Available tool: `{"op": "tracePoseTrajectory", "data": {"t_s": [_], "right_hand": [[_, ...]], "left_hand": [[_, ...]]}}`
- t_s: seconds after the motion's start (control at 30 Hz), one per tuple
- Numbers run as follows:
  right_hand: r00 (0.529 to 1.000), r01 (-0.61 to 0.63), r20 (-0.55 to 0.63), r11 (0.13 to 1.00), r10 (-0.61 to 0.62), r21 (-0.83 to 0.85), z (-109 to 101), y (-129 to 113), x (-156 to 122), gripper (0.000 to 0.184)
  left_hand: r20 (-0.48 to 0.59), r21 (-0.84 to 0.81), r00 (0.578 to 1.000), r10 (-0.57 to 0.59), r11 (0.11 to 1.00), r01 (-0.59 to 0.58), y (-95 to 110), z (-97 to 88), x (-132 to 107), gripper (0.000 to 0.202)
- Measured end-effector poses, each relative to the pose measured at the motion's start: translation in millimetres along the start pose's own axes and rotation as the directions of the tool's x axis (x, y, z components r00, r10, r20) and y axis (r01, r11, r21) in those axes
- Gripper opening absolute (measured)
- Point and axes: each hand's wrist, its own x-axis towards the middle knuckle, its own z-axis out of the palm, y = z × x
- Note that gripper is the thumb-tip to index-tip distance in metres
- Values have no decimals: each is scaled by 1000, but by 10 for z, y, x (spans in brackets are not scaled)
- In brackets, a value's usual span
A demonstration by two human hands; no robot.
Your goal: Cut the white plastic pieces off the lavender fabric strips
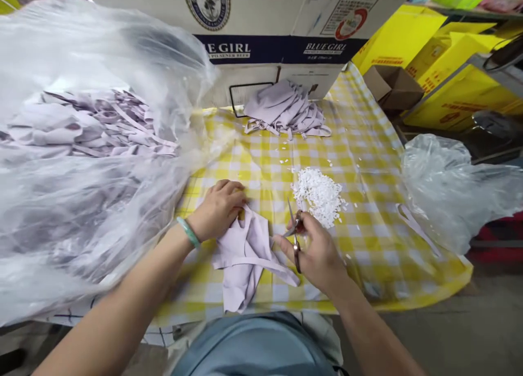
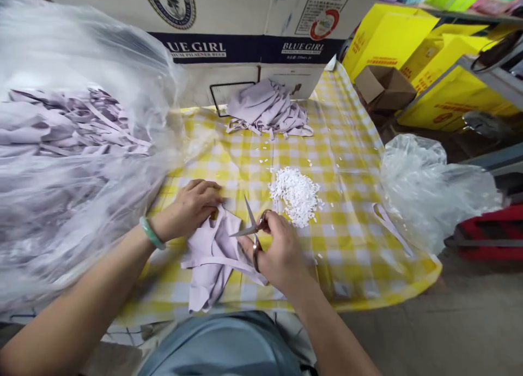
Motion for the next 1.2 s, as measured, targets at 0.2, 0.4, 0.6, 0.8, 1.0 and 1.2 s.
{"op": "tracePoseTrajectory", "data": {"t_s": [0.2, 0.4, 0.6, 0.8, 1.0, 1.2], "right_hand": [[984, -129, 138, 988, 116, 90, 242, -132, 273, 27], [976, -110, 198, 990, 91, 87, 348, -8, 283, 18], [997, -52, 55, 998, 50, 43, 326, -22, 214, 18], [994, 60, 75, 971, -79, 230, 512, -340, 115, 21], [958, 191, 167, 954, -233, 233, 867, -474, -12, 28], [986, -1, 153, 903, -72, 429, 804, -473, 143, 19]], "left_hand": [[-310, -483, 920, -238, 874, 63, 43, -258, -192, 10], [-338, -807, 856, -392, 588, -50, 65, -687, -635, 13], [16, -114, 990, -139, 984, 140, 20, -701, -981, 23], [152, 77, 981, -123, 991, 112, 151, -353, -955, 24], [170, -391, 947, -273, 863, 319, 314, -299, -988, 16], [300, -785, 904, -304, 460, 415, 450, -279, -1009, 24]]}}
